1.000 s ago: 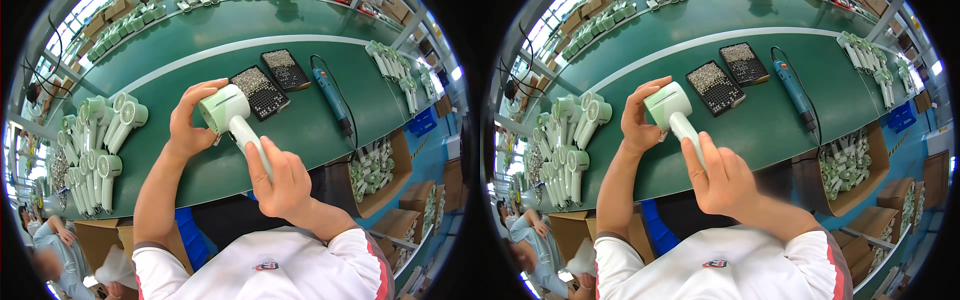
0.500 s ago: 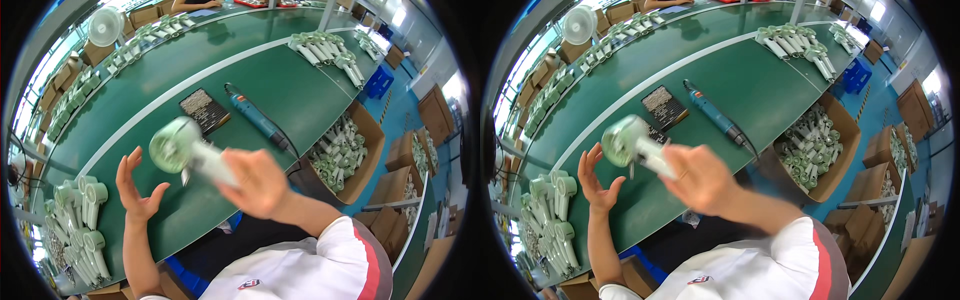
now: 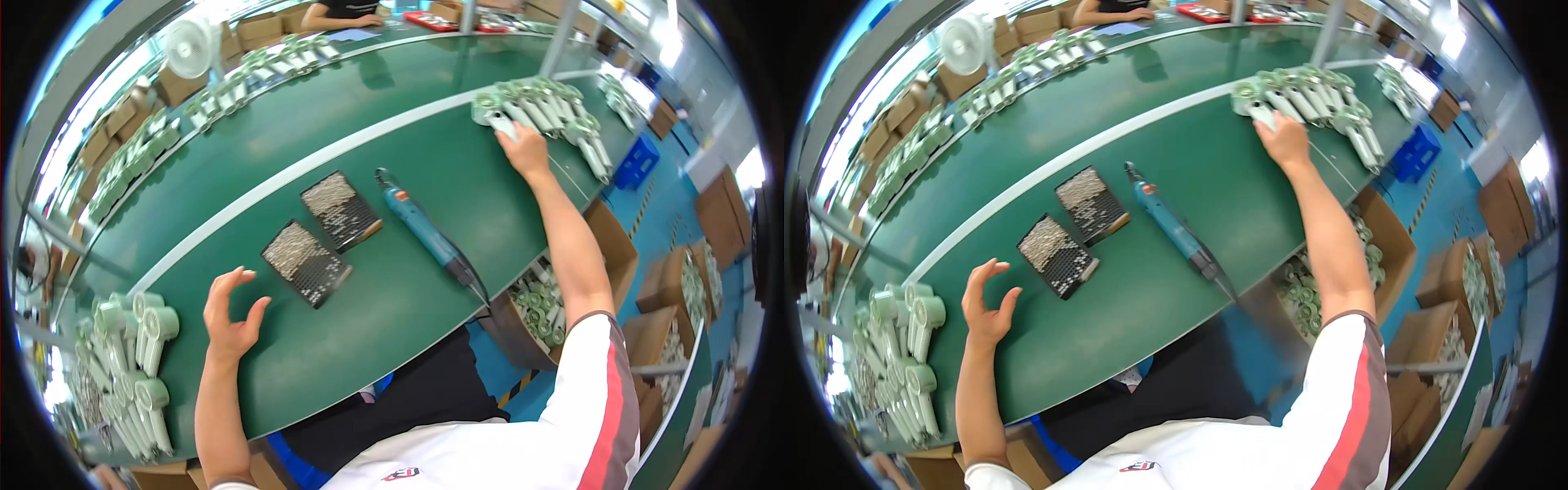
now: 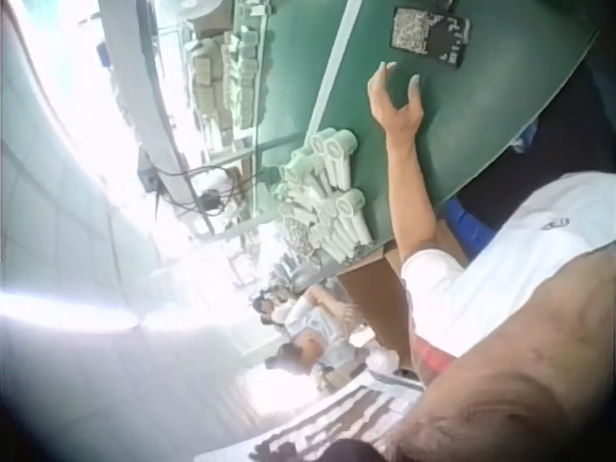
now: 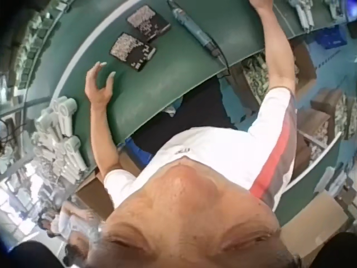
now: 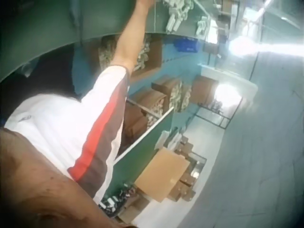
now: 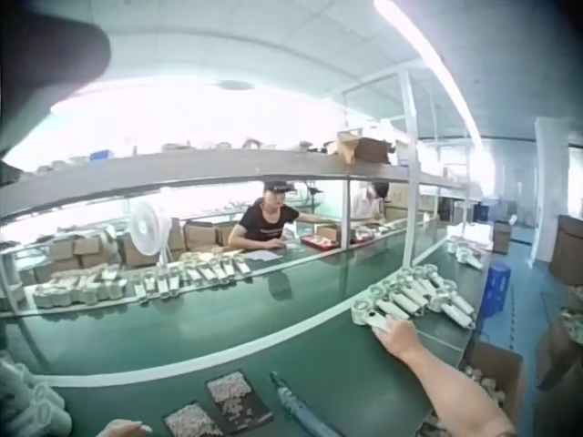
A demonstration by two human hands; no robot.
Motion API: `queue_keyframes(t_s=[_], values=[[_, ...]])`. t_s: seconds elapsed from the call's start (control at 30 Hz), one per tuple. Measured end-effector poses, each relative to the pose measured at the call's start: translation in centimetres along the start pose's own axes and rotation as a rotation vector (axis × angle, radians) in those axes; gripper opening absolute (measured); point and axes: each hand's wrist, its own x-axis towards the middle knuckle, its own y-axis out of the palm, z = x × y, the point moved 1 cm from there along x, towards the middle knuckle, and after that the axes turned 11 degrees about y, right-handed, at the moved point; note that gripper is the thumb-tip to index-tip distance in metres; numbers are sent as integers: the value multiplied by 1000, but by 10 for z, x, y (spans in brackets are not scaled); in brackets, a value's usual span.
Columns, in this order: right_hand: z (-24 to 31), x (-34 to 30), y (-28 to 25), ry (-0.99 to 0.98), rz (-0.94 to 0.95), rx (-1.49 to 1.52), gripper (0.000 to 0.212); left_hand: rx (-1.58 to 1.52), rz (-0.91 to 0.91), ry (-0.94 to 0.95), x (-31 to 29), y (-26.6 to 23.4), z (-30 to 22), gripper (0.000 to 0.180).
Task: Assembling handheld portable fans using an electric screwdriver on an assembly line.
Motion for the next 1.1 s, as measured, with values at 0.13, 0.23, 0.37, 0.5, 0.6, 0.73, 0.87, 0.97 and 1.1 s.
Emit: queue_keyframes(t_s=[0.13, 0.23, 0.37, 0.5, 0.6, 0.73, 0.87, 0.97, 1.1], values=[[2, 14, 16, -31, 134, -134, 53, 110, 60, 55, 3, 6, 2, 46], [-72, 28, 16, -192, 15, -305, 53, 44, -7, 193, 16, 23, 7, 39], [-70, 33, 31, -66, 113, -401, 64, 192, -36, 241, 0, 8, -3, 27], [-55, 28, 31, 48, 161, -426, 67, 384, 5, 125, -8, -46, -27, 22], [-54, 15, -2, -120, -77, -316, 63, 743, -21, -109, -38, -101, -52, 18], [-9, -24, -90, -421, -435, -165, 34, 1114, 43, -598, -132, -183, -78, 36], [132, -129, -180, -505, -568, 119, 15, 1236, 277, -793, -153, -208, -93, 49], [201, -167, -208, -584, -539, 244, 16, 1190, 346, -841, -189, -218, -96, 49], [224, -208, -228, -550, -357, 406, 17, 1216, 367, -704, -193, -225, -83, 42]])
